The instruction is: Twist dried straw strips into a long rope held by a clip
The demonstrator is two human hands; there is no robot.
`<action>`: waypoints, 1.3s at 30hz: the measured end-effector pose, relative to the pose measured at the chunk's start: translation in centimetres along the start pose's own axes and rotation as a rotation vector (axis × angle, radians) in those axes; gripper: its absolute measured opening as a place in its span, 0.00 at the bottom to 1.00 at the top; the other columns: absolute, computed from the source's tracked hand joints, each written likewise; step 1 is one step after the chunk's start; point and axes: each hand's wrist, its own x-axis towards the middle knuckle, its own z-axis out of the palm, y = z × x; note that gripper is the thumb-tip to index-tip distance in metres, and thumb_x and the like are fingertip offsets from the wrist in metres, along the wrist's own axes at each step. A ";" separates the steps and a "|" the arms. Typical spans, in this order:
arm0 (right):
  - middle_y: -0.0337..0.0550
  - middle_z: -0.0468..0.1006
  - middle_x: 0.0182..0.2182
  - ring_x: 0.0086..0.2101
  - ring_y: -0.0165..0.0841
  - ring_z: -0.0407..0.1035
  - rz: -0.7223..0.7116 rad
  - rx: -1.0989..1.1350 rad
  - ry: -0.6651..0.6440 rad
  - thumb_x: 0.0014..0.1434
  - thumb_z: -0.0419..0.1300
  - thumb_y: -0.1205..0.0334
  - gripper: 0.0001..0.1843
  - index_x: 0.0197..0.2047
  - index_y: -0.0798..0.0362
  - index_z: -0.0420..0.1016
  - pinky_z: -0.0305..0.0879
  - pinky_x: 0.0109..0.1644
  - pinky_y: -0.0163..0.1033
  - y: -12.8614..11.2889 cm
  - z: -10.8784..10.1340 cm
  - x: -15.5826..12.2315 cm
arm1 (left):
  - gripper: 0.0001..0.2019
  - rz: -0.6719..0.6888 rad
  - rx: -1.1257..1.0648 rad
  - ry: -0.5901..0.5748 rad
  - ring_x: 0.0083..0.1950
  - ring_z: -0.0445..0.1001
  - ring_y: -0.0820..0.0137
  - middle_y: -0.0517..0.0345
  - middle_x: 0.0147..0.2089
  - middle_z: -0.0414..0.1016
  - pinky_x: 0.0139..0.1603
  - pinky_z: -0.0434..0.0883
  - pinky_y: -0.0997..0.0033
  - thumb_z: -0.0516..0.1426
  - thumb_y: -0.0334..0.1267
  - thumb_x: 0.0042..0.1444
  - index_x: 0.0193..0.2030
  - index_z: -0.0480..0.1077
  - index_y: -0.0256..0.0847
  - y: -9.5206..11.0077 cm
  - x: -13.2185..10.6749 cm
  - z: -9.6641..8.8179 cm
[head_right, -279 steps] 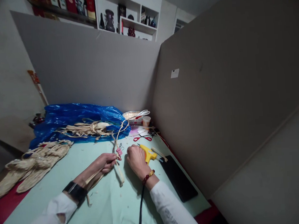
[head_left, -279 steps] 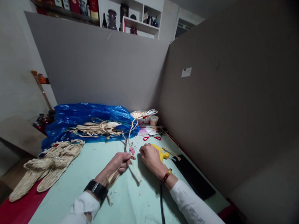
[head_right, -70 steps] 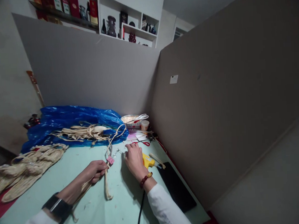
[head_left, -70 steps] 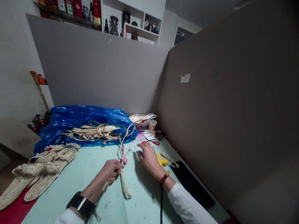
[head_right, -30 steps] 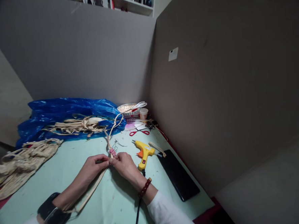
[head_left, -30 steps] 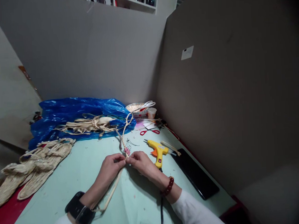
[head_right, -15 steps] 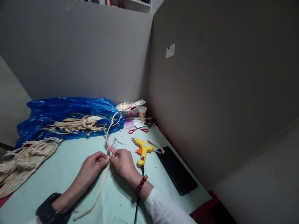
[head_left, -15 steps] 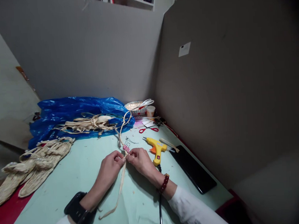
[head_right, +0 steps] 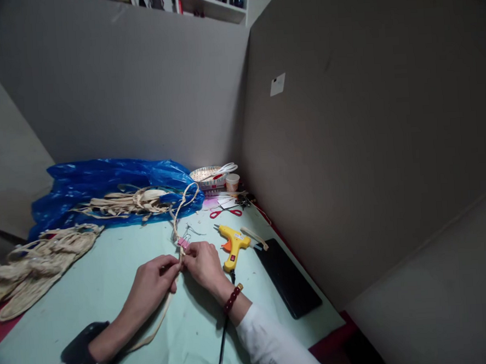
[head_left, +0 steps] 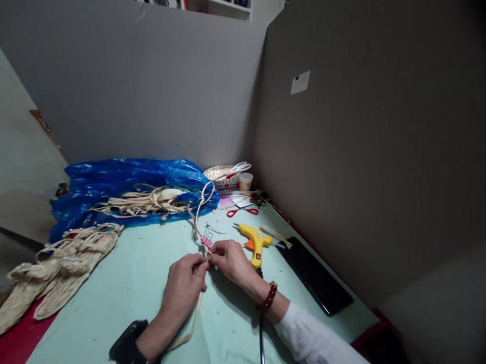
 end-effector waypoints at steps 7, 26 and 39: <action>0.32 0.63 0.14 0.18 0.24 0.54 0.120 0.312 -0.115 0.49 0.59 0.65 0.05 0.24 0.57 0.72 0.49 0.24 0.31 0.3 -0.4 0.1 | 0.18 0.111 0.697 -0.102 0.38 0.76 0.65 0.47 0.41 0.75 0.38 0.67 0.68 0.43 0.25 0.59 0.47 0.72 0.37 0.7 -1.9 1.4; 0.35 0.69 0.18 0.18 0.22 0.52 0.114 0.414 -0.183 0.50 0.59 0.67 0.06 0.24 0.60 0.72 0.45 0.22 0.30 -0.7 -0.8 -0.2 | 0.14 -0.242 -0.575 -0.346 0.15 0.53 0.83 0.60 0.23 0.70 0.14 0.49 0.80 0.62 0.45 0.41 0.28 0.70 0.34 -1.2 3.3 -1.6; 0.48 0.76 0.23 0.23 0.31 0.63 -0.160 -0.632 -0.013 0.57 0.53 0.66 0.12 0.27 0.55 0.76 0.41 0.28 0.38 -2.4 -1.2 -2.3 | 0.11 -0.106 -0.305 -0.170 0.18 0.53 0.78 0.69 0.15 0.55 0.20 0.49 0.76 0.55 0.41 0.43 0.17 0.60 0.40 -2.5 3.4 -0.6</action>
